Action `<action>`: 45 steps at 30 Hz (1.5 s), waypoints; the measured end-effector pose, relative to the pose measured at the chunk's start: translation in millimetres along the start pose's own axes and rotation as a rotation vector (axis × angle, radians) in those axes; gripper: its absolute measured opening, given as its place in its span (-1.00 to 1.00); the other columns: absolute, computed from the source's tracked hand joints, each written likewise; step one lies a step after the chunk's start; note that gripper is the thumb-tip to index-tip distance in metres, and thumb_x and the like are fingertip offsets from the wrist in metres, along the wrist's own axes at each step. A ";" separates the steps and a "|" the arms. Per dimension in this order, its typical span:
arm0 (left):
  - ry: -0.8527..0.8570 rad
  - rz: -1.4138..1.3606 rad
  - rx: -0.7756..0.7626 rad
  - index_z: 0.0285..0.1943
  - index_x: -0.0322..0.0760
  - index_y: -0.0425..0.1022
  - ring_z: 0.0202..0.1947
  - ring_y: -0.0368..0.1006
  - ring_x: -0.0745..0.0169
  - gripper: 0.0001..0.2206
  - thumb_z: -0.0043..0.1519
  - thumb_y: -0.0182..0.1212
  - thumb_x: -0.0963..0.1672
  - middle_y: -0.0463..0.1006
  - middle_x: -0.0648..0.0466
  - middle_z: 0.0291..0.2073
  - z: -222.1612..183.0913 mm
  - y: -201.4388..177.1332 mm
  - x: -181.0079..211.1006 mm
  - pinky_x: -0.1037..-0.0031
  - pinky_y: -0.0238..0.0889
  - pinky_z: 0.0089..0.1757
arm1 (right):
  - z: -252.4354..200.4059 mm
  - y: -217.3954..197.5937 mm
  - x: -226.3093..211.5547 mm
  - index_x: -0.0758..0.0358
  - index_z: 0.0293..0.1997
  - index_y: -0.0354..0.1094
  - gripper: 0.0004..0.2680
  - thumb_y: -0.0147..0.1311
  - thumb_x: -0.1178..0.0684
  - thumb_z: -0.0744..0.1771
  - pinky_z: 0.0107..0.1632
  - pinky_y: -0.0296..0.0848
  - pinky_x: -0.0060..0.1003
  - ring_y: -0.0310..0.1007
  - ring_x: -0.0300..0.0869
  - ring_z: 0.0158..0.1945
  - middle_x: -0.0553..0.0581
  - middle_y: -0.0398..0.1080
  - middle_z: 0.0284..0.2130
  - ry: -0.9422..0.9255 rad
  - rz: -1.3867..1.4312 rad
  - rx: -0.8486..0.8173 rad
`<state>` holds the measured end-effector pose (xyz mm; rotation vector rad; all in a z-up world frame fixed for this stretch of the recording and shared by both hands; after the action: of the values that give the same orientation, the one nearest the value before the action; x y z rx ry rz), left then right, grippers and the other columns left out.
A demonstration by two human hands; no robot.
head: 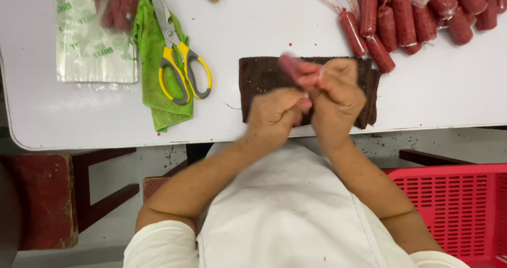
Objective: The person packages meat products into plastic sleeves by hand, smoothing each sleeve and placing them onto a pile.
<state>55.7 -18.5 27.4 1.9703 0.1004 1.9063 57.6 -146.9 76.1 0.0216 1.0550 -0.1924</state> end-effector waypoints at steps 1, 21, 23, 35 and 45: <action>0.484 0.614 0.019 -0.38 -0.23 0.52 -0.71 0.37 0.23 -0.80 0.32 0.13 -0.14 0.43 0.05 -0.69 3.2 0.4 59.7 0.52 0.18 -0.62 | 6.4 -0.5 0.8 0.38 -0.33 0.52 -0.87 0.20 0.11 0.34 0.10 0.29 -0.13 0.36 0.04 -0.06 0.31 0.56 -0.24 -0.055 -0.101 -0.071; 0.775 0.970 0.137 0.08 -0.22 0.37 -0.01 0.39 0.02 -0.58 0.26 0.20 0.10 0.32 -0.01 -0.05 -3.6 2.5 21.1 0.35 0.40 0.00 | 5.5 9.5 59.8 0.40 -0.17 0.53 -0.88 0.26 0.14 0.32 0.12 0.44 -0.04 0.50 0.00 0.02 0.29 0.55 -0.17 0.287 -0.011 -0.313; 0.224 0.414 0.203 0.47 -0.38 -0.02 -0.35 0.31 0.25 -0.30 0.31 0.23 0.05 0.25 -0.15 0.05 20.0 -26.0 -16.9 0.49 0.27 -0.37 | -16.0 7.4 72.4 0.37 -0.15 0.52 -0.87 0.31 0.25 0.27 0.06 0.52 -0.22 0.57 -0.09 -0.05 0.26 0.58 -0.25 0.331 0.109 0.027; 1.062 1.237 -0.410 -0.34 0.06 0.37 -0.43 0.41 0.19 -0.78 0.37 -0.15 -0.10 0.36 0.24 -0.50 83.9 23.5 66.7 0.32 0.31 -0.46 | 27.1 20.7 46.1 0.21 -0.57 0.46 -0.71 -0.05 0.05 0.39 -0.41 0.45 -0.36 0.46 -0.16 -0.58 0.04 0.45 -0.70 0.157 -0.001 -0.429; 0.052 1.122 0.161 -0.22 -0.10 0.42 -0.55 0.55 0.35 -0.75 0.13 -0.21 -0.24 0.54 0.07 -0.42 337.0 -120.9 80.6 0.41 0.40 -0.53 | 143.3 -114.3 72.4 0.19 0.27 0.41 -0.70 0.02 -0.01 0.40 0.18 0.28 -0.13 0.40 0.03 0.14 0.24 0.46 0.11 0.296 -0.906 -0.341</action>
<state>415.8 41.0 66.1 2.3014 -1.0805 2.6140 196.6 -285.7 92.8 -0.7672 1.3233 -0.8423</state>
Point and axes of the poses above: each hand's wrist, its own z-axis towards the middle knuckle, its own y-axis out of the palm, x = y × z, the point moved 9 cm from there along z, towards the middle knuckle
